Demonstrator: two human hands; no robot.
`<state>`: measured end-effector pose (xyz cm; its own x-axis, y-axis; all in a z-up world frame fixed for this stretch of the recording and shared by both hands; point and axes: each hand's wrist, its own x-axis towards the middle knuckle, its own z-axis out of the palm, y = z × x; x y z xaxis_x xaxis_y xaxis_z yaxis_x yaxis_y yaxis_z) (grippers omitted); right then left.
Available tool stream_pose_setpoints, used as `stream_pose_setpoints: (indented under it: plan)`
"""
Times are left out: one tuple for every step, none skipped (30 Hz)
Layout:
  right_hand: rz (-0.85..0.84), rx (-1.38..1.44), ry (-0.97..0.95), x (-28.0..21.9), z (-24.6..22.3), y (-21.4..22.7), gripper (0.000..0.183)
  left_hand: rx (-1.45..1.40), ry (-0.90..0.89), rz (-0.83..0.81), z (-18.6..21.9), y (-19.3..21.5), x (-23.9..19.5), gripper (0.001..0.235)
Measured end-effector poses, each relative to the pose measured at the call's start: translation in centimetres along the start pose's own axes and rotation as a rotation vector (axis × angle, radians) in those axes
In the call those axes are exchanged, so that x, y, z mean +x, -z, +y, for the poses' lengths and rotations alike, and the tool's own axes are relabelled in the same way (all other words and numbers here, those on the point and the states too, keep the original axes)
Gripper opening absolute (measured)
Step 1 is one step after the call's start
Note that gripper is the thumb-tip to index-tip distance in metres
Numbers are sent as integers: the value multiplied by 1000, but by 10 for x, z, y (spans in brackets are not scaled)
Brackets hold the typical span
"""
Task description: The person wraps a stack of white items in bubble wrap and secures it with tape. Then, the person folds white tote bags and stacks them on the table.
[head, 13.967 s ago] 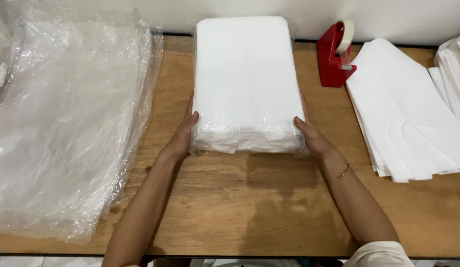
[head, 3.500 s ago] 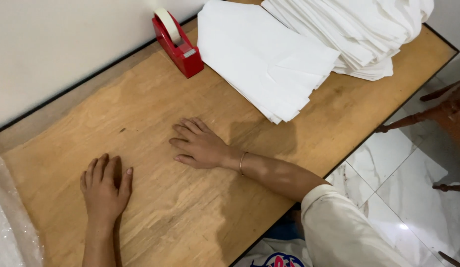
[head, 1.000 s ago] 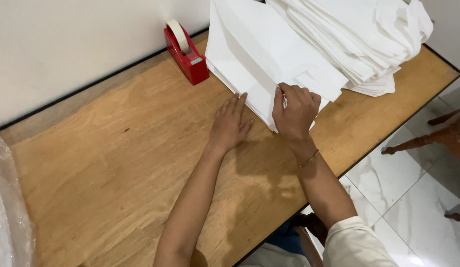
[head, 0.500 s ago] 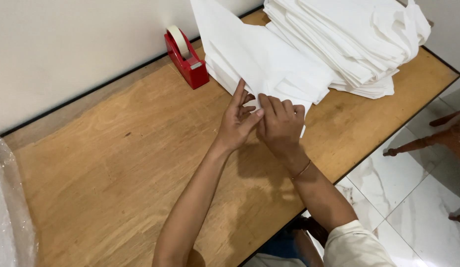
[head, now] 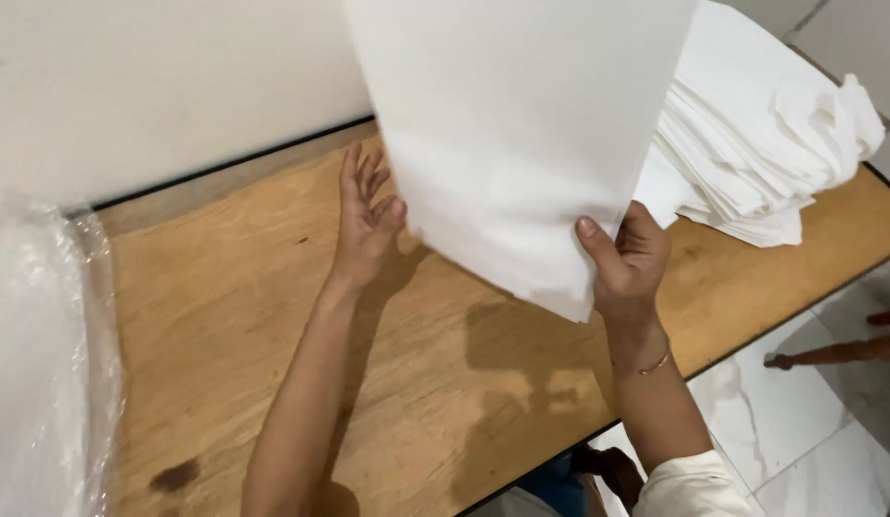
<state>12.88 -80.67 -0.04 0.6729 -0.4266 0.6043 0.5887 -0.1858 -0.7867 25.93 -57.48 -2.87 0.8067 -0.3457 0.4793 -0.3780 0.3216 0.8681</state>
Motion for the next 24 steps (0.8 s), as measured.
stream_pose_setpoints:
  plan:
    - [-25, 16, -4, 4, -14, -15, 16, 12, -3, 27, 4, 10, -10, 82]
    - [-63, 166, -200, 8, -28, -29, 18, -108, 141, 57, 7, 21, -21, 75]
    - [-103, 313, -403, 10, -42, -45, 20, -231, 284, 91, 11, 32, -33, 69]
    - [-131, 327, -413, 10, -40, -54, 20, -220, 279, 121, 24, 40, -37, 69]
    - [-181, 353, -538, 8, -37, -63, 26, -252, 340, 175, 38, 48, -41, 58]
    - [-233, 377, -664, 6, -34, -72, 33, -287, 400, 231, 51, 55, -47, 47]
    - [-258, 389, -677, -3, -18, -73, 33, -277, 398, 259, 61, 60, -54, 47]
    - [-310, 348, -714, -13, -2, -75, 38, -262, 407, 331, 70, 64, -61, 45]
    - [-361, 302, -750, -23, 13, -75, 45, -252, 416, 402, 79, 67, -69, 43]
    - [-386, 310, -762, -29, 9, -80, 45, -245, 415, 429, 76, 74, -78, 43]
    - [-526, 299, -767, -37, 5, -84, 51, -232, 448, 495, 73, 80, -86, 44]
    - [-667, 289, -769, -44, 1, -88, 58, -220, 481, 561, 69, 86, -95, 45]
    - [-677, 294, -772, -49, -6, -93, 58, -216, 480, 573, 56, 95, -103, 45]
    - [-805, 432, -683, -53, -13, -97, 44, -225, 520, 636, 43, 104, -112, 45]
    - [-924, 567, -585, -57, -20, -100, 41, -235, 559, 692, 30, 112, -118, 45]
    - [-928, 571, -586, -63, -9, -97, 41, -233, 557, 697, 30, 114, -123, 45]
    - [-1001, 648, -752, -67, 2, -94, 41, -185, 569, 688, 30, 116, -124, 49]
    - [-1070, 724, -921, -70, 14, -90, 64, -137, 580, 680, 29, 118, -125, 53]
    - [-1070, 719, -913, -72, 17, -90, 64, -140, 573, 675, 31, 117, -125, 53]
    - [-991, 744, -958, -74, 21, -89, 60, -88, 569, 652, 33, 116, -125, 54]
    - [-911, 769, -1005, -76, 24, -88, 55, -35, 568, 632, 34, 116, -126, 54]
    - [-911, 767, -1000, -79, 25, -89, 55, -37, 564, 629, 35, 115, -125, 54]
    - [-792, 806, -1076, -81, 25, -89, 50, -33, 547, 617, 36, 114, -125, 64]
    - [-670, 842, -1149, -85, 26, -90, 48, -29, 531, 605, 36, 114, -126, 75]
